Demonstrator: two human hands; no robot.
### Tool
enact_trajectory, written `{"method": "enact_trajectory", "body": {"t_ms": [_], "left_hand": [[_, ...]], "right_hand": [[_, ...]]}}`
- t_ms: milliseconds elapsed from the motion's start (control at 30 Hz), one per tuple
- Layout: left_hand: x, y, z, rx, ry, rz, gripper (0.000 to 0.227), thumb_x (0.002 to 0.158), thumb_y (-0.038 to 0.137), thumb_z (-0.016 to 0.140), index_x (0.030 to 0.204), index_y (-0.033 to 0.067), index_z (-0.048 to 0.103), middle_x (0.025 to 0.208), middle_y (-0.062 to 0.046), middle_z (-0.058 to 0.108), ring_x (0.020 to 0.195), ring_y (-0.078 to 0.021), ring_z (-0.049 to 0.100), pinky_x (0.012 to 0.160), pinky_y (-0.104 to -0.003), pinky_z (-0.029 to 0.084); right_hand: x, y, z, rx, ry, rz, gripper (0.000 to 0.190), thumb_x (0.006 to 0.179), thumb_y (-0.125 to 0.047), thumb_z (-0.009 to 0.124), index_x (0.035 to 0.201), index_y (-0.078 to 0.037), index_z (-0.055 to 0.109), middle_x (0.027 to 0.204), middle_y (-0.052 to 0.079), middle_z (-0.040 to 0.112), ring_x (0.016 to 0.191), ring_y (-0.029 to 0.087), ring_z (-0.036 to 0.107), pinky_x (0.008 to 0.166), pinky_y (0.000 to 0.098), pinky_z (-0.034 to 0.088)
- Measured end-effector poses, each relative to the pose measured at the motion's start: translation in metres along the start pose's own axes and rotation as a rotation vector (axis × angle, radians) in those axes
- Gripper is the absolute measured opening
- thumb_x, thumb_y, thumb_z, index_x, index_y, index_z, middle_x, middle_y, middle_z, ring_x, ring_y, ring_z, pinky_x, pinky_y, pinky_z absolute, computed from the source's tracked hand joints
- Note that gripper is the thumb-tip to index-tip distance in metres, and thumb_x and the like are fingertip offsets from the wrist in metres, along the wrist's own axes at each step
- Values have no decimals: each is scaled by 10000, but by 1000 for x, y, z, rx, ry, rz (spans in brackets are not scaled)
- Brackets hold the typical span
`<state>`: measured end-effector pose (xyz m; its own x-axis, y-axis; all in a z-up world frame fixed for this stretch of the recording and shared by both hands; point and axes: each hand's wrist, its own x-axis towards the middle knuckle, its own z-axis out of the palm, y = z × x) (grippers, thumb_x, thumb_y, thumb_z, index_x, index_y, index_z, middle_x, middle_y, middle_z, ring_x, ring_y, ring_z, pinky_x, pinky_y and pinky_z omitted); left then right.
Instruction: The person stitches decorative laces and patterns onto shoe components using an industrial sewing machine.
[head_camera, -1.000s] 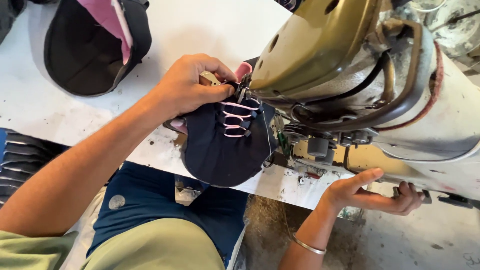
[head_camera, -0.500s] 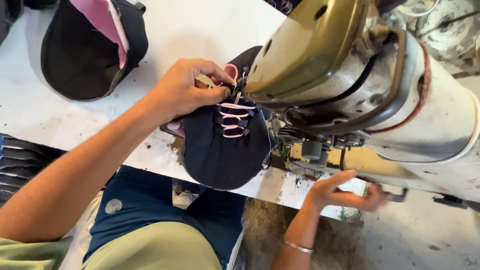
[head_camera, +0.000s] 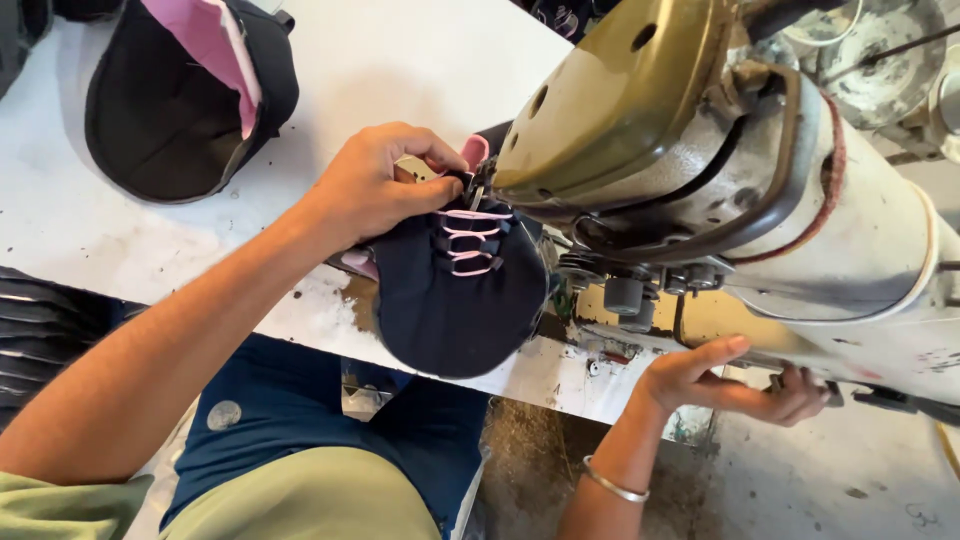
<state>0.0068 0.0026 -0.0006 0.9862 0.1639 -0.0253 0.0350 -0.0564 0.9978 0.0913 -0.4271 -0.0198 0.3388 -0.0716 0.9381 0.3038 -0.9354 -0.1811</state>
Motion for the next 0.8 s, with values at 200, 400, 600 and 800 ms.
{"method": "enact_trajectory", "body": {"t_ms": [200, 400, 600, 800], "left_hand": [[-7, 1, 2, 9, 10, -4, 198, 875, 167, 766, 1053, 80, 772, 1062, -32, 678, 686, -76, 622, 601, -225, 515], [-10, -12, 2, 39, 41, 165, 190, 913, 173, 787, 1071, 67, 778, 1076, -49, 656, 805, -82, 660, 695, -226, 570], [0, 9, 3, 3, 41, -116, 197, 867, 168, 764, 1041, 77, 776, 1030, -26, 725, 704, -85, 674, 619, -250, 550], [-8, -5, 6, -21, 58, 11, 205, 887, 164, 755, 1064, 62, 769, 1050, -39, 715, 737, -73, 682, 632, -246, 554]], "right_hand": [[-51, 7, -13, 44, -94, -17, 437, 1102, -320, 581, 1357, -29, 378, 1455, 152, 356, 1478, 341, 248, 1248, 587, 242], [-2, 2, -4, 30, -29, -69, 449, 1116, -318, 576, 1401, -32, 381, 1478, 150, 354, 1481, 337, 247, 1248, 581, 233], [-3, -10, 6, 61, 39, 22, 487, 1114, -350, 572, 1404, -24, 358, 1434, 138, 361, 1447, 343, 282, 1180, 553, 312], [-47, -2, -16, -69, -114, -46, 428, 1128, -311, 553, 1374, 2, 397, 1428, 162, 382, 1423, 391, 280, 1245, 613, 236]]}}
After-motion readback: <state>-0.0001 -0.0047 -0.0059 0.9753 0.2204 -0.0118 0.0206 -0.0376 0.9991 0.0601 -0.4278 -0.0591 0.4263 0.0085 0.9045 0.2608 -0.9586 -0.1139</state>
